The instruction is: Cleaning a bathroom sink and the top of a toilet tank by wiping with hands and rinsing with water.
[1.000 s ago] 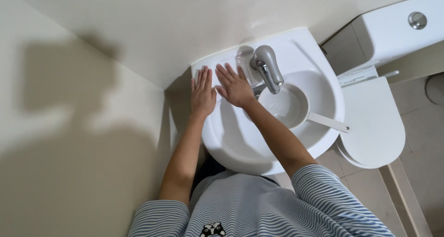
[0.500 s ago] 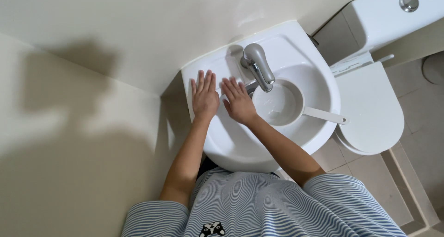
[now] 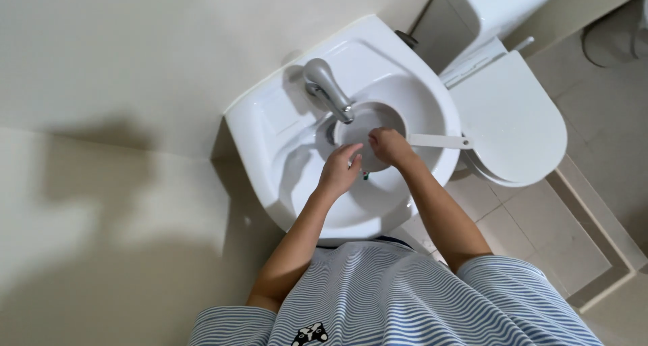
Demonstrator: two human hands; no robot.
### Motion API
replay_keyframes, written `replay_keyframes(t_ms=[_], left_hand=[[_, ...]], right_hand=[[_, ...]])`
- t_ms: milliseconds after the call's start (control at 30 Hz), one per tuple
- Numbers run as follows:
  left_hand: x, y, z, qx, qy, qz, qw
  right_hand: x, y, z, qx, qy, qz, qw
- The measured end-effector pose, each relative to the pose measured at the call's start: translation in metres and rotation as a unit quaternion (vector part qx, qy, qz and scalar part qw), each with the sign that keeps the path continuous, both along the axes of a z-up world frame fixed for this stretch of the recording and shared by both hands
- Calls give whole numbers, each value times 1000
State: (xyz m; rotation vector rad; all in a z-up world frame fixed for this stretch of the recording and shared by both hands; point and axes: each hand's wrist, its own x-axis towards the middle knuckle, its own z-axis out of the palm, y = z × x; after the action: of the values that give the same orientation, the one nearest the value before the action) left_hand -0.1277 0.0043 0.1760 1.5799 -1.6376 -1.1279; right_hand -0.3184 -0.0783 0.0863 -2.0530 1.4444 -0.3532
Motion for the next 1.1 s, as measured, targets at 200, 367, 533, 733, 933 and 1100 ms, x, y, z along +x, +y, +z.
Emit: replay_keyframes(t_ms=[200, 367, 533, 733, 933, 1100], left_hand=[[-34, 4, -30, 0, 10, 14, 1000], [-65, -2, -47, -3, 2, 47, 999], [-86, -32, -114, 23, -44, 44, 998], [-86, -76, -176, 144, -104, 32, 984], [-80, -82, -168, 317, -38, 84, 944], [-67, -89, -193, 402, 428, 219, 779]], right_hand=[[-5, 27, 38, 113, 39, 63, 991], [-28, 50, 53, 17, 100, 130, 986], [-59, 59, 59, -61, 5, 149, 987], [-88, 60, 95, -19, -130, 10, 991], [-128, 58, 119, -8, -175, -113, 978], [-174, 52, 89, 47, -269, -214, 938]])
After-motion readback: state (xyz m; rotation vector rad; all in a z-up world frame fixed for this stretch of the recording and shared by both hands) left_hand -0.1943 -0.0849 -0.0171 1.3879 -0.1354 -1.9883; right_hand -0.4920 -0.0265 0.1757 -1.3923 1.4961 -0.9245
